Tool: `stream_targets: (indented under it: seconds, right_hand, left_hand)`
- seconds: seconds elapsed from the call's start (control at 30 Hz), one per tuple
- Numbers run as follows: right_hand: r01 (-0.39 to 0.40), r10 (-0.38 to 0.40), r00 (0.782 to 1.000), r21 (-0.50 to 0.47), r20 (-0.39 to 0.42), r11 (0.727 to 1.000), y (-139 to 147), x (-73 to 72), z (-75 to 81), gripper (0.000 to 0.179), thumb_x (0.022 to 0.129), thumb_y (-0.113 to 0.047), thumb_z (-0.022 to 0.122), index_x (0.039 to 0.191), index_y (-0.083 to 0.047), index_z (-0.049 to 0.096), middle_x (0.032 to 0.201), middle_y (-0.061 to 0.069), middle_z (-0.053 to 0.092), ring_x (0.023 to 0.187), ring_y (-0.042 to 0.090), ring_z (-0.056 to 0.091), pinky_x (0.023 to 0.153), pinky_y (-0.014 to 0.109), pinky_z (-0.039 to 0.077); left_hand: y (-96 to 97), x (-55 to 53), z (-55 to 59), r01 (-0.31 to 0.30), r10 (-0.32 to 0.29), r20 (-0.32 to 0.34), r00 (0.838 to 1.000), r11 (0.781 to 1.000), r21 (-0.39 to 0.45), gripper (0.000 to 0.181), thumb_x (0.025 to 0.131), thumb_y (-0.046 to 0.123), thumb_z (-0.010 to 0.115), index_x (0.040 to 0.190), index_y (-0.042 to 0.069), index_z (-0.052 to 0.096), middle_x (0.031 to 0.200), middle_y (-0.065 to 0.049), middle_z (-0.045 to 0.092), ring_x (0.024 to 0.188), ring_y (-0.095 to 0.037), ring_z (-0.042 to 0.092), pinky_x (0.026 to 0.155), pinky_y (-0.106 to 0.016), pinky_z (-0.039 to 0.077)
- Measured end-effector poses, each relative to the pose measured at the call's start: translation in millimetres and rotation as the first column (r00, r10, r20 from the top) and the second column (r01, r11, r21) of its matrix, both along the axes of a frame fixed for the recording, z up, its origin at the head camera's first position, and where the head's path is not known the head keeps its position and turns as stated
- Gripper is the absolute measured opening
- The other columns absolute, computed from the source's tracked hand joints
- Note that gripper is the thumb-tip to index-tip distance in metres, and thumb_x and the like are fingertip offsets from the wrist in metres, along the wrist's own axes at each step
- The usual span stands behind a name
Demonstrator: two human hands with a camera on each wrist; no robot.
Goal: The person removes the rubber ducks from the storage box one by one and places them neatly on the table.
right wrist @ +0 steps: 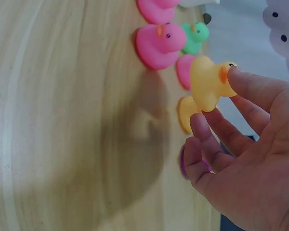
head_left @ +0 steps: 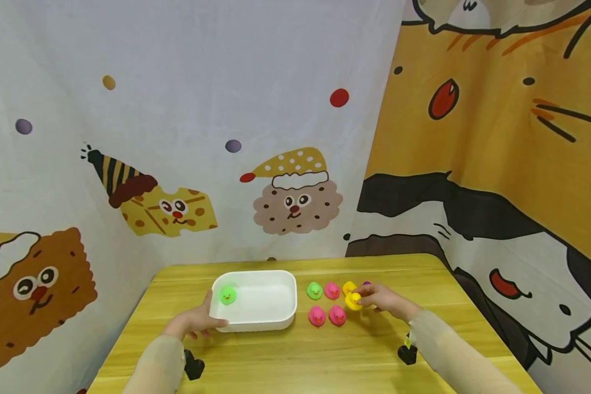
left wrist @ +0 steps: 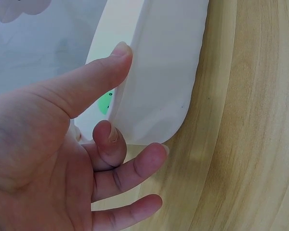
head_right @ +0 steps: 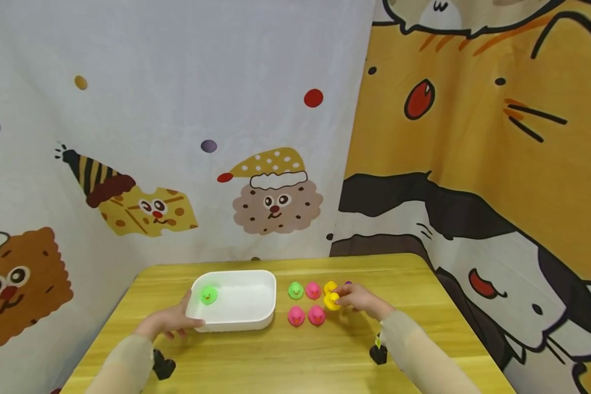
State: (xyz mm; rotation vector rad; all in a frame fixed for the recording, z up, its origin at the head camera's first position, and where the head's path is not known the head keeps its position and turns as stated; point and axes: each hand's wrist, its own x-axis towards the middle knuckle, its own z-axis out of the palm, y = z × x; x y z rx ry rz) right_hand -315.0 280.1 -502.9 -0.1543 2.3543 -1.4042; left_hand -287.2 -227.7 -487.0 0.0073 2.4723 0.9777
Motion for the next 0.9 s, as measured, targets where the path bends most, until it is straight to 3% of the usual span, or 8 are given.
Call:
stream_targets:
  seconds: [0.2,0.4,0.57,0.9]
  right_hand:
    - [-0.024,0.024,0.999,-0.007,0.024,1.0,9,-1.6,-17.2,0.043,0.09,-0.012,0.065,0.129,0.005,0.056,0.105,0.006,0.063,0.084,0.027,0.057,0.07,0.039,0.046]
    - [-0.087,0.088,0.996,-0.061,0.018,0.994,15,-2.5,-26.7,0.041,0.091,-0.007,0.061,0.128,0.008,0.054,0.094,0.008,0.061,0.063,0.02,0.042,0.056,0.028,0.033]
    - [-0.08,0.082,0.996,-0.059,0.03,0.995,14,-0.9,-27.7,0.04,0.089,-0.005,0.062,0.127,0.007,0.056,0.091,0.006,0.06,0.063,0.018,0.042,0.055,0.027,0.032]
    - [-0.054,0.058,0.997,-0.058,0.056,0.997,12,1.0,-30.5,0.042,0.087,-0.004,0.062,0.127,0.007,0.056,0.09,0.006,0.058,0.065,0.018,0.041,0.057,0.028,0.032]
  left_hand:
    - [-0.2,0.1,0.8,0.002,-0.002,0.005,1.0,1.0,0.005,0.114,0.086,0.038,0.073,0.15,0.0,-0.014,0.109,-0.019,0.052,0.074,-0.03,0.061,0.062,-0.042,0.047]
    - [-0.9,-0.2,0.1,0.002,-0.002,0.01,1.0,1.0,0.008,0.115,0.086,0.038,0.073,0.15,0.0,-0.014,0.107,-0.018,0.053,0.074,-0.031,0.06,0.062,-0.041,0.047]
    - [-2.3,-1.2,-1.7,-0.004,0.004,0.015,1.0,1.0,0.008,0.119,0.084,0.043,0.074,0.151,0.001,-0.014,0.119,-0.025,0.048,0.075,-0.03,0.06,0.063,-0.041,0.047]
    - [-2.4,-1.6,-2.5,0.003,-0.004,0.011,1.0,1.0,0.01,0.119,0.085,0.043,0.074,0.15,0.0,-0.016,0.1,-0.016,0.055,0.074,-0.03,0.061,0.064,-0.042,0.047]
